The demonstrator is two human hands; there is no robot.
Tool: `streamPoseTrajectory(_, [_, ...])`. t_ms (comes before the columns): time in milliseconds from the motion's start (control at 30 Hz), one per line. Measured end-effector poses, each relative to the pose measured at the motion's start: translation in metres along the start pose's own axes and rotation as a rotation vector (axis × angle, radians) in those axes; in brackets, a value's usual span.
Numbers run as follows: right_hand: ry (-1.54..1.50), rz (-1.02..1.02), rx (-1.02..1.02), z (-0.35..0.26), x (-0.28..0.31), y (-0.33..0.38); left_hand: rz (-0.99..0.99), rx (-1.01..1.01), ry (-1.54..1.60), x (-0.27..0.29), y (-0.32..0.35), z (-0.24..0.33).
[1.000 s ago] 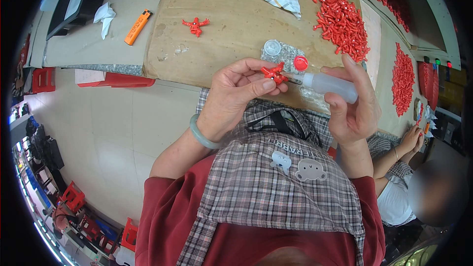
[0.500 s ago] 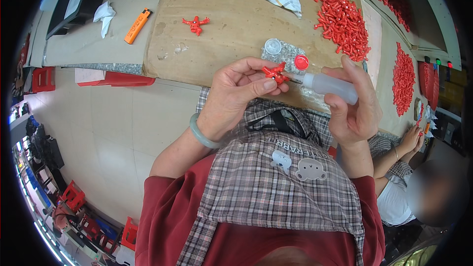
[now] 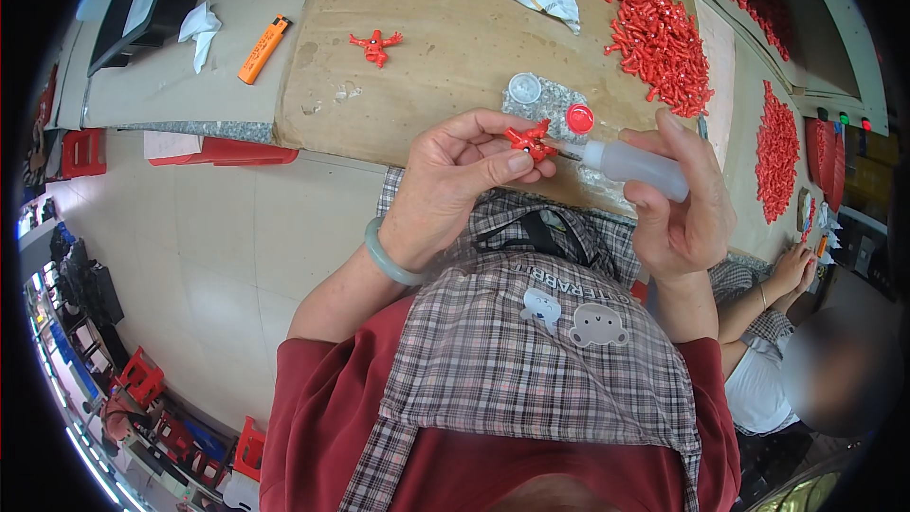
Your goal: The person assembles small red plastic toy parts by hand, applying glue from a bottle to join the components.
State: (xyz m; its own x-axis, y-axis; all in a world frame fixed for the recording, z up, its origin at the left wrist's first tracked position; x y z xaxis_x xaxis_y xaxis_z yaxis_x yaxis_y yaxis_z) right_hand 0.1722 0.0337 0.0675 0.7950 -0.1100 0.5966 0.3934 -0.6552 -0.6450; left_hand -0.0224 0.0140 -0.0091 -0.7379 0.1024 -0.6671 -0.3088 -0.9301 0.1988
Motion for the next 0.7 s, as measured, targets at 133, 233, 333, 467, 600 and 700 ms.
streamPoseTrajectory(133, [-0.001, -0.001, 0.010, 0.001, 0.001, 0.000, -0.003, -0.002, -0.009, 0.000, -0.001, -0.001])
streamPoseTrajectory(233, [0.019, -0.014, 0.008, 0.001, 0.002, 0.000, 0.001, -0.002, -0.007, 0.000, -0.001, -0.001])
streamPoseTrajectory(333, [0.019, -0.009, 0.015, 0.001, 0.001, -0.001, -0.005, -0.001, 0.006, 0.001, -0.001, -0.001])
streamPoseTrajectory(467, [-0.020, 0.016, -0.008, 0.003, 0.000, 0.001, -0.001, 0.003, 0.010, 0.000, -0.001, 0.000])
streamPoseTrajectory(600, [-0.262, 0.146, -0.282, 0.018, 0.002, 0.016, 0.004, -0.016, 0.068, 0.002, -0.001, 0.002])
streamPoseTrajectory(700, [-0.846, 0.223, -0.582, 0.039, -0.005, 0.014, 0.016, -0.027, 0.072, 0.007, -0.001, 0.003])
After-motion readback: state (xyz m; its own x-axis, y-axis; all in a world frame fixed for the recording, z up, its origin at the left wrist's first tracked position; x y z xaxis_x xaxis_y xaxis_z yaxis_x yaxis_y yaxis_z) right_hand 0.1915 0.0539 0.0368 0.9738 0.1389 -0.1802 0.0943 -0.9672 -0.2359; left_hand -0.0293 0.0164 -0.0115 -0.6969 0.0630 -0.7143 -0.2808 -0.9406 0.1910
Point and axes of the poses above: each hand's wrist, its own y-axis away from the middle knuckle, its own x-axis out of the back of the hand, z = x × y, the point moved 2 cm from there along -y, towards the middle knuckle, and after that the axes turned 2 degrees about -y, right-handed, at the moved point
